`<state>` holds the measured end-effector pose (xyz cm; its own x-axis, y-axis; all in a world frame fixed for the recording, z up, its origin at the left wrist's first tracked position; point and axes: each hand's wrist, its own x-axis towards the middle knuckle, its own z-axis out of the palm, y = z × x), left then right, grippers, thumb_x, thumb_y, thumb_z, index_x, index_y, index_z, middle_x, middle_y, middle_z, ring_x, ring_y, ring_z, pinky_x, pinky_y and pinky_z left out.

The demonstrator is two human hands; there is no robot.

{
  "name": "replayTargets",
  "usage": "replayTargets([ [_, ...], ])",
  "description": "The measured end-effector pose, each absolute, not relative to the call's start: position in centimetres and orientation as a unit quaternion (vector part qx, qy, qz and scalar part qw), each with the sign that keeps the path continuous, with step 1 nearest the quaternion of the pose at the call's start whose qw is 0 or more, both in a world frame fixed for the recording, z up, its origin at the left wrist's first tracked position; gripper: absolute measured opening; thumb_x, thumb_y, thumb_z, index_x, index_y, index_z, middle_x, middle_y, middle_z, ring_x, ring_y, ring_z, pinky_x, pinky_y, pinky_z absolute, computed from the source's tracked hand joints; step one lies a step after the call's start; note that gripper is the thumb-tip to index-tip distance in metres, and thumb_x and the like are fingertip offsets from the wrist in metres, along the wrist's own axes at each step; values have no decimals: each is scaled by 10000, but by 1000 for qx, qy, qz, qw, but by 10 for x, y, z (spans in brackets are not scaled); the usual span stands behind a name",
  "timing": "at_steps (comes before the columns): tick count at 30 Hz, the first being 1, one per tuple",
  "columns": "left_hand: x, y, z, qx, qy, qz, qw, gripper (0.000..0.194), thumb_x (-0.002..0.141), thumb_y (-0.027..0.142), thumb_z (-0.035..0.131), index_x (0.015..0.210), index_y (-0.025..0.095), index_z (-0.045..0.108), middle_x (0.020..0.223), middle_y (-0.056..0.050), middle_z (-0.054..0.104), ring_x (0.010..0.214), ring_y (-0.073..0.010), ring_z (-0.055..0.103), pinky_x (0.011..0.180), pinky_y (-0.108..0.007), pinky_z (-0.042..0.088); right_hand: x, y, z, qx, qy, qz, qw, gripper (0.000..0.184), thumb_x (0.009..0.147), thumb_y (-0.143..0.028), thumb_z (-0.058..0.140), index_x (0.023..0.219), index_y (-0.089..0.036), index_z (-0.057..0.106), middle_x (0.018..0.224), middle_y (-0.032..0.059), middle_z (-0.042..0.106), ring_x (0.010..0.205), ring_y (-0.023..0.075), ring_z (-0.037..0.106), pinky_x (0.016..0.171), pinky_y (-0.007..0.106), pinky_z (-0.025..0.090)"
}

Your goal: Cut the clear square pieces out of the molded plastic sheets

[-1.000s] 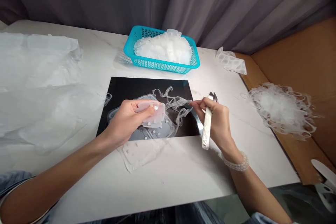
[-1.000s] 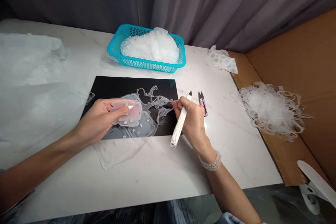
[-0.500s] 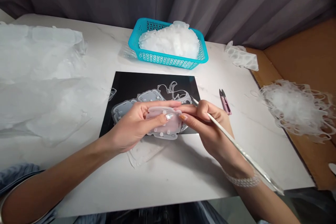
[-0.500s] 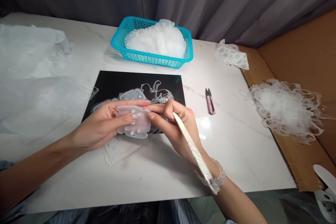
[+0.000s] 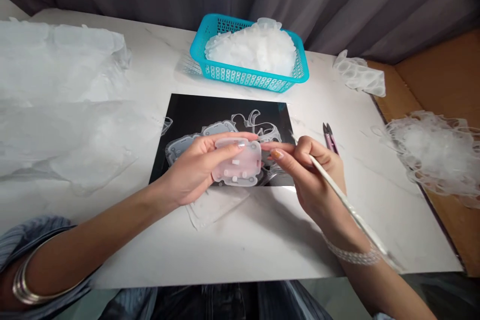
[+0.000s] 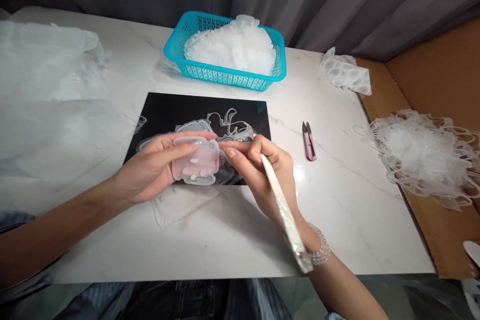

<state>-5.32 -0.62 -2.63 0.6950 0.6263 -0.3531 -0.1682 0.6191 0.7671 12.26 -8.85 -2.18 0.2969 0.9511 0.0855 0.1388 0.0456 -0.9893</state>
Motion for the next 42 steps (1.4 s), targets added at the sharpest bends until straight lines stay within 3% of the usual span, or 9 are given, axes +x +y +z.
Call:
replayTargets([
  [7,-53,0,-28,308,354,244,849,279,933,206,573,1184,222,692,1018,-60,745,894,-170,706,775,-268,574,127,-90,-32,-431,-786,185,403,281,800,-95,705,687,-250,500,1226,12,710,1256,298,583,1007,533,480],
  [11,-57,3,-25,333,368,217,841,309,918,262,599,1216,215,669,1199,-106,680,989,-225,694,790,-323,587,124,-92,-41,-490,-746,134,430,347,836,-28,648,630,-226,451,1018,-20,775,843,196,731,759,377,569],
  [14,-62,8,-23,394,354,172,831,342,870,407,678,1108,163,711,1210,-139,674,953,-265,718,779,-360,603,124,-90,-38,-595,-576,222,516,440,852,-108,672,579,-211,342,902,-3,776,602,124,644,525,269,504],
  [20,-67,14,-22,458,368,130,799,279,816,361,759,980,135,753,820,-83,763,762,-181,745,705,-230,592,132,-81,-35,-567,-374,426,598,492,795,-217,755,593,-214,306,758,10,711,581,114,586,532,267,543],
  [27,-65,12,-25,459,370,134,796,238,838,370,728,895,142,766,837,-81,765,791,-190,750,805,-263,588,130,-80,-34,-578,-325,460,591,502,731,-265,803,599,-216,321,750,0,683,592,107,587,515,235,570],
  [31,-64,9,-28,458,380,147,790,345,850,407,696,1056,134,738,863,-106,761,799,-203,746,804,-292,587,132,-77,-33,-575,-319,503,561,534,697,-296,824,617,-219,302,688,-21,651,546,104,570,466,229,551],
  [36,-66,15,-25,458,412,229,754,479,867,421,640,1278,177,604,1230,-157,666,799,-190,719,708,-315,578,182,-30,-14,-620,-385,273,627,482,743,-350,774,635,-219,322,806,17,695,713,166,682,623,298,583],
  [39,-68,19,-23,481,408,258,732,435,884,420,602,1238,168,608,1226,-155,654,863,-192,688,712,-308,555,210,25,2,-647,-453,30,613,432,828,-409,640,647,-238,287,734,5,640,776,192,679,724,342,554],
  [42,-70,21,-25,508,408,271,708,416,891,425,577,1217,170,618,1173,-141,672,924,-206,668,765,-325,547,214,74,1,-658,-493,-17,569,379,825,-393,579,614,-248,300,692,26,631,859,234,666,796,358,506],
])
